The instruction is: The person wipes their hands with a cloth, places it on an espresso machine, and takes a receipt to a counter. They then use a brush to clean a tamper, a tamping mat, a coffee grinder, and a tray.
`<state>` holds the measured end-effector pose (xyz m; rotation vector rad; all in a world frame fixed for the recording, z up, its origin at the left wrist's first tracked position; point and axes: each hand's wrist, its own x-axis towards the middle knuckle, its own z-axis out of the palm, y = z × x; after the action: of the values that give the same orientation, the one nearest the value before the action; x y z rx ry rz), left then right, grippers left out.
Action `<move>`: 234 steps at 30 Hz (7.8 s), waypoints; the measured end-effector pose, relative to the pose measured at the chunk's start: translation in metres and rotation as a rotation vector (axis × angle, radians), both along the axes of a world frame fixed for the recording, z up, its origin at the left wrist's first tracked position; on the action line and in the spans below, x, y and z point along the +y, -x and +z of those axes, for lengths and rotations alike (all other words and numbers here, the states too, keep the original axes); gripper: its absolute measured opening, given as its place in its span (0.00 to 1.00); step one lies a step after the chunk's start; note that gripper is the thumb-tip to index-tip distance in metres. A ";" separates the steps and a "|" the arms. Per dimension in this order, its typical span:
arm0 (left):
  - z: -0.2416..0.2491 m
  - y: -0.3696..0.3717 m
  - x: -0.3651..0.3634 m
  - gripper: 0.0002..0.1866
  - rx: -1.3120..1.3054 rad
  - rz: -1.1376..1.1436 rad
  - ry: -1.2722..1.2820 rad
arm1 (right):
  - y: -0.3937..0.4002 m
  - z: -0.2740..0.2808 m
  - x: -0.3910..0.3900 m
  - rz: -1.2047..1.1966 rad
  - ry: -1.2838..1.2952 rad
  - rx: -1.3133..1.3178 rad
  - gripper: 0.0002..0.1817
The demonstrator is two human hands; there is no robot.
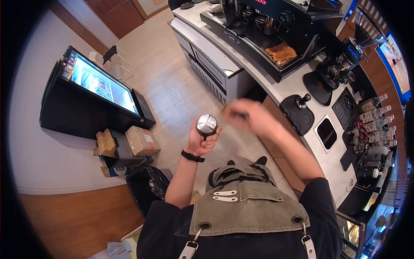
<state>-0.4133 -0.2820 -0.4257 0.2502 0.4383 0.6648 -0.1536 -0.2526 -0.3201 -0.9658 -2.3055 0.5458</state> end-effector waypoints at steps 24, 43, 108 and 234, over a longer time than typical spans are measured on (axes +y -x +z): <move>0.005 -0.025 -0.004 0.39 0.305 -0.108 -0.104 | -0.013 -0.019 -0.006 -0.323 -0.022 0.122 0.10; 0.058 -0.042 0.001 0.44 1.304 0.330 -1.513 | -0.011 0.025 -0.053 -0.051 0.159 0.434 0.06; -0.033 -0.329 0.041 0.15 0.691 0.210 -0.438 | -0.289 -0.076 -0.178 -0.702 0.426 1.239 0.16; 0.019 -0.074 -0.009 0.17 0.375 0.285 -0.134 | -0.035 -0.039 -0.081 -0.225 -0.014 0.474 0.13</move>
<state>-0.3397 -0.2912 -0.4067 0.4477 0.7994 0.9325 -0.1183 -0.3333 -0.3594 -0.9538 -1.7555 0.5892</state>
